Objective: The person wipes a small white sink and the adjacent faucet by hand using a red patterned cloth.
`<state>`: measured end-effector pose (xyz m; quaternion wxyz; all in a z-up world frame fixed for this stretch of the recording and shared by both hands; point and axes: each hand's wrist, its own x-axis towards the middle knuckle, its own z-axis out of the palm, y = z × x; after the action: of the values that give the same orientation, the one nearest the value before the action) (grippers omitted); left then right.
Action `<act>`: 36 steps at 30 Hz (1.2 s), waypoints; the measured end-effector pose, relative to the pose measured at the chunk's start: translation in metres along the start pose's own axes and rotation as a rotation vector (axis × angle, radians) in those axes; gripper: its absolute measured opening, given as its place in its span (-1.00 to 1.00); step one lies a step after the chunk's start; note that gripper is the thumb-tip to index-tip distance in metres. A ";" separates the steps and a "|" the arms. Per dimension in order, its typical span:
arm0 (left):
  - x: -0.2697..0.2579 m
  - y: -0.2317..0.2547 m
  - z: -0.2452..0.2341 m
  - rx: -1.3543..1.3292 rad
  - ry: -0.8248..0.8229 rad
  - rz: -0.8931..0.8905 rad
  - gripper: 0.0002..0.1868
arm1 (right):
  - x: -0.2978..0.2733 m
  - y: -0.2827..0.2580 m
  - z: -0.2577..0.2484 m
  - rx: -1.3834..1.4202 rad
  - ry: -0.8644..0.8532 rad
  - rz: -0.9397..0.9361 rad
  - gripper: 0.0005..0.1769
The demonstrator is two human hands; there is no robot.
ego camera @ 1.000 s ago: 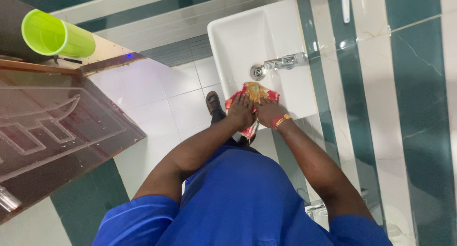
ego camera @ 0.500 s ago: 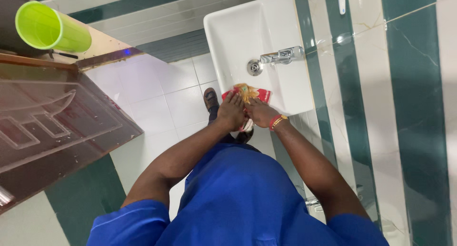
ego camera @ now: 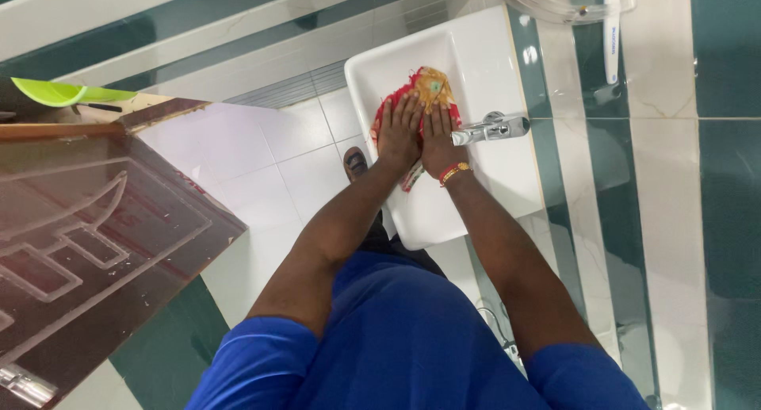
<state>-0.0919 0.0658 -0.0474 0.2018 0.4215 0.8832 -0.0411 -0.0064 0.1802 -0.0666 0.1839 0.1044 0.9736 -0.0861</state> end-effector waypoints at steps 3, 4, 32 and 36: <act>0.017 -0.006 -0.006 0.038 -0.097 0.021 -0.18 | 0.022 0.000 -0.013 -0.020 -0.006 0.005 -0.23; 0.018 -0.007 -0.002 0.051 -0.060 0.010 -0.20 | 0.021 0.000 -0.013 -0.032 -0.014 0.003 -0.22; -0.169 0.073 0.013 0.046 -0.222 0.200 -0.28 | -0.162 0.006 -0.015 0.102 -0.383 -0.214 -0.30; -0.128 0.050 0.002 0.226 -0.235 0.167 -0.25 | -0.122 -0.016 0.003 0.116 -0.330 -0.172 -0.12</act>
<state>0.0186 0.0042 0.0061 0.2575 0.5056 0.8052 -0.1723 0.1018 0.1435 -0.0219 0.3265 0.0158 0.9290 -0.1736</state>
